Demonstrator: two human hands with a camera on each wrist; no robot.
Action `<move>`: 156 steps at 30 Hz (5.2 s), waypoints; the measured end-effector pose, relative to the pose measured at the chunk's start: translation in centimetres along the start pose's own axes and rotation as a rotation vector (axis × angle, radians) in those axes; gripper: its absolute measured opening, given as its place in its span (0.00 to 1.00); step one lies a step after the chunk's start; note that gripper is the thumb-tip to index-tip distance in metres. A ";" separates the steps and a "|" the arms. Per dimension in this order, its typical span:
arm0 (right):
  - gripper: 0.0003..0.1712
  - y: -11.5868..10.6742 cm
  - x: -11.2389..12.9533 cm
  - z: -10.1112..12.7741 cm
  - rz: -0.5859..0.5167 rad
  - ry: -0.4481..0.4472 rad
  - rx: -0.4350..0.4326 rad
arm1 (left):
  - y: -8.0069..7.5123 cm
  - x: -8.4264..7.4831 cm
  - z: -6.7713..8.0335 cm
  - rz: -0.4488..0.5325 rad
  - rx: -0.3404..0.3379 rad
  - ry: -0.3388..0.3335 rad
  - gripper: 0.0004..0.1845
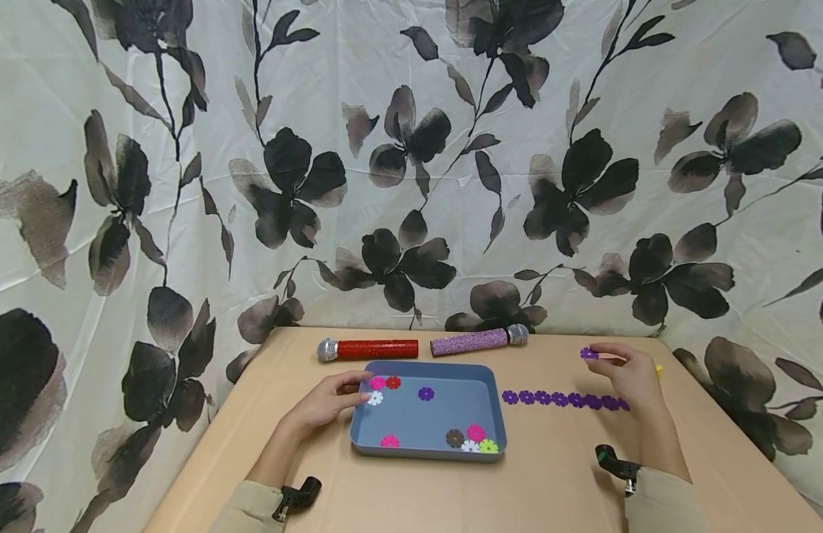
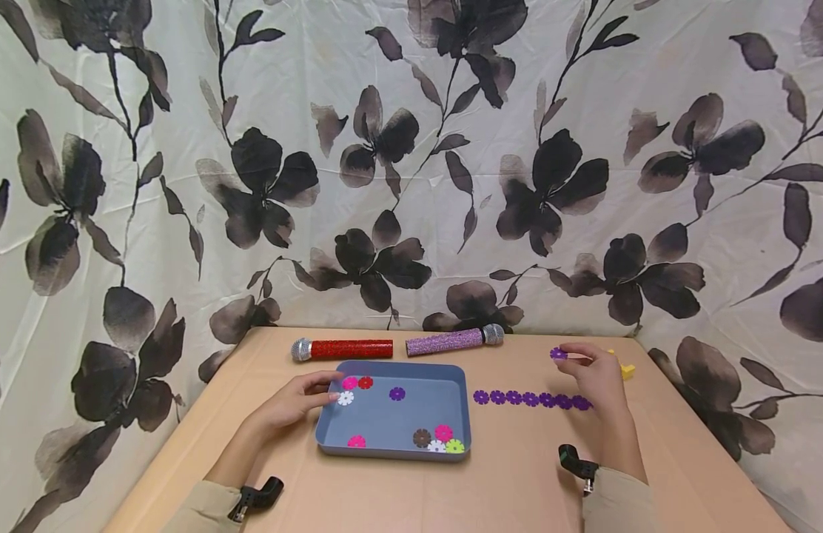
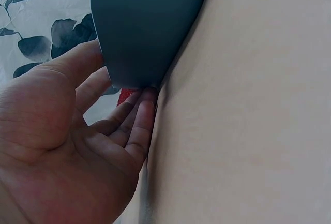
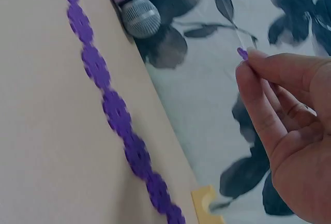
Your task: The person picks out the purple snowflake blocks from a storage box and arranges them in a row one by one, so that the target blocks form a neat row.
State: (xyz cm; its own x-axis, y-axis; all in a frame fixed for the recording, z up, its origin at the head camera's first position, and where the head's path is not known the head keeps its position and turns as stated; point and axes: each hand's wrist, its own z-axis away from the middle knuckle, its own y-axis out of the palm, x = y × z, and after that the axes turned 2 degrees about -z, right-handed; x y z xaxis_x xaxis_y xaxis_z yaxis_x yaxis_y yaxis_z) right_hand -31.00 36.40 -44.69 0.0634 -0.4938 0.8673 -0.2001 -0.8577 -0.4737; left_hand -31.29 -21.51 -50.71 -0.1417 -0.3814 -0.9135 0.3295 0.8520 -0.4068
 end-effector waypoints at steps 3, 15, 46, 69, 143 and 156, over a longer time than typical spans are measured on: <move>0.32 -0.9 -0.5 0.2 -0.001 0.027 -0.026 | 0.0 0.0 0.0 0.000 -0.001 0.000 0.30; 0.33 -3.5 -3.1 1.0 0.026 0.223 -0.098 | 0.0 0.2 0.0 -0.001 0.003 0.015 0.30; 0.24 -4.6 -7.4 1.4 0.159 0.376 -0.109 | 0.0 -0.2 0.2 0.000 -0.003 0.015 0.29; 0.21 0.8 1.9 0.2 0.142 -0.155 -0.255 | 0.0 -0.1 0.3 -0.001 -0.002 0.010 0.30; 0.15 26.1 10.8 3.3 0.407 -0.412 0.503 | -0.1 -0.3 0.2 -0.009 -0.011 0.003 0.31; 0.07 26.0 10.6 3.4 0.409 -0.470 0.487 | 0.1 -0.1 0.0 0.009 -0.006 0.008 0.29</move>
State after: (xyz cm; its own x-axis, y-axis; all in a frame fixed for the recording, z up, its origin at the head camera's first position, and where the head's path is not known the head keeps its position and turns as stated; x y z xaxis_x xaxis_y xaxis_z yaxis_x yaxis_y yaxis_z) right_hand -32.17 8.37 -48.32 0.5052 -0.6993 0.5058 0.1468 -0.5078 -0.8488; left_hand -31.19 -21.36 -50.64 -0.1465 -0.3711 -0.9170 0.3256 0.8572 -0.3989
